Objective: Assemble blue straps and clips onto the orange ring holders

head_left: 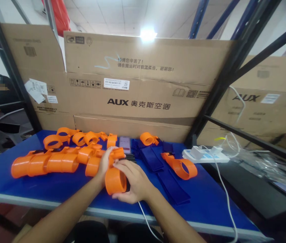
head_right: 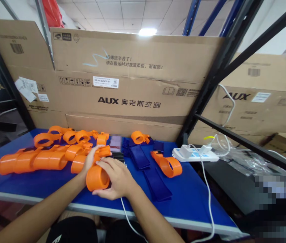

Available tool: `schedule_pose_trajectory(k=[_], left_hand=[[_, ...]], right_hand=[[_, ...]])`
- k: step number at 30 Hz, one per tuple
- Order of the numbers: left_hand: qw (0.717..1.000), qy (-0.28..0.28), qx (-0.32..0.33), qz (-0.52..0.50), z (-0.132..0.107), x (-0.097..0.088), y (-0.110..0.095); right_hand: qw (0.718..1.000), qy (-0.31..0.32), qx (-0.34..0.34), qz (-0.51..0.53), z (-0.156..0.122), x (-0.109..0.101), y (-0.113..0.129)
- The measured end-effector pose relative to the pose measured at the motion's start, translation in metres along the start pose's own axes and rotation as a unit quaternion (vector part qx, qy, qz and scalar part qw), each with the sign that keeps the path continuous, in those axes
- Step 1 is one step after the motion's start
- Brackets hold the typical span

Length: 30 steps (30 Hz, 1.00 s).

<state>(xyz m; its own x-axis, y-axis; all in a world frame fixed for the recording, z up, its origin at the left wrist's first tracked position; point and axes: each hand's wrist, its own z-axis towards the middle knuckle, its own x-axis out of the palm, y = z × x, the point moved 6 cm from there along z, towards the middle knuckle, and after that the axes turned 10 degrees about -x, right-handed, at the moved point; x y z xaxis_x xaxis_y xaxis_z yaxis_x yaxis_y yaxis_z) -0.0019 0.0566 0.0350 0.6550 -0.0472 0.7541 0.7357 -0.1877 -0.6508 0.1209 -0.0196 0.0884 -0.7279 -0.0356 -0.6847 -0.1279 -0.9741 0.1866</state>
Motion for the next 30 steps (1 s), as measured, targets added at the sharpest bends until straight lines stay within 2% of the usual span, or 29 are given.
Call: schedule_pose_trajectory(k=[3, 5, 8, 10, 11, 13, 14, 16, 18, 19, 20, 21, 22, 25, 27, 30], left_hand=[[1.0, 0.022, -0.008, -0.004, -0.01, 0.014, 0.007], [0.999, 0.033, -0.006, 0.029, -0.026, 0.022, 0.014], [0.986, 0.062, 0.029, 0.153, -0.064, 0.03, 0.014], [0.951, 0.069, 0.063, 0.295, -0.094, 0.027, -0.002], [0.921, 0.052, 0.105, 0.372, -0.108, 0.021, -0.018], [0.836, 0.002, 0.214, 0.505, -0.133, 0.004, -0.066], [0.782, -0.05, 0.286, 0.551, -0.145, -0.009, -0.096], [0.642, -0.143, 0.381, 0.65, -0.161, -0.039, -0.153], [0.496, -0.22, 0.398, 0.739, -0.167, -0.074, -0.198], [0.436, -0.245, 0.377, 0.78, -0.167, -0.093, -0.215], [0.388, -0.26, 0.35, 0.812, -0.166, -0.112, -0.228], [0.353, -0.265, 0.322, 0.837, -0.165, -0.13, -0.238], [0.33, -0.261, 0.293, 0.858, -0.164, -0.147, -0.243], [0.295, -0.257, 0.24, 0.889, -0.163, -0.184, -0.247], [0.266, -0.264, 0.235, 0.897, -0.163, -0.197, -0.247], [0.226, -0.271, 0.251, 0.902, -0.166, -0.203, -0.251]], right_hand=[[0.998, -0.056, 0.015, 0.011, -0.001, -0.006, -0.003], [0.994, -0.111, 0.024, 0.01, -0.004, -0.015, -0.008], [0.979, -0.195, 0.055, -0.008, -0.01, -0.029, -0.017], [0.972, -0.226, 0.072, -0.009, -0.013, -0.034, -0.021], [0.97, -0.231, 0.075, -0.004, -0.013, -0.035, -0.022], [0.972, -0.224, 0.076, 0.004, -0.012, -0.034, -0.021], [0.973, -0.216, 0.075, 0.009, -0.011, -0.032, -0.02], [0.978, -0.192, 0.073, 0.022, -0.008, -0.026, -0.018], [0.983, -0.161, 0.073, 0.039, -0.005, -0.018, -0.015], [0.985, -0.147, 0.075, 0.048, -0.003, -0.013, -0.014], [0.986, -0.134, 0.077, 0.056, -0.001, -0.009, -0.013], [0.987, -0.125, 0.082, 0.064, 0.001, -0.005, -0.012], [0.987, -0.117, 0.088, 0.073, 0.004, -0.001, -0.011], [0.984, -0.092, 0.114, 0.102, 0.014, 0.014, -0.008], [0.978, -0.081, 0.141, 0.127, 0.021, 0.024, -0.008], [0.965, -0.083, 0.179, 0.173, 0.033, 0.038, -0.009]])
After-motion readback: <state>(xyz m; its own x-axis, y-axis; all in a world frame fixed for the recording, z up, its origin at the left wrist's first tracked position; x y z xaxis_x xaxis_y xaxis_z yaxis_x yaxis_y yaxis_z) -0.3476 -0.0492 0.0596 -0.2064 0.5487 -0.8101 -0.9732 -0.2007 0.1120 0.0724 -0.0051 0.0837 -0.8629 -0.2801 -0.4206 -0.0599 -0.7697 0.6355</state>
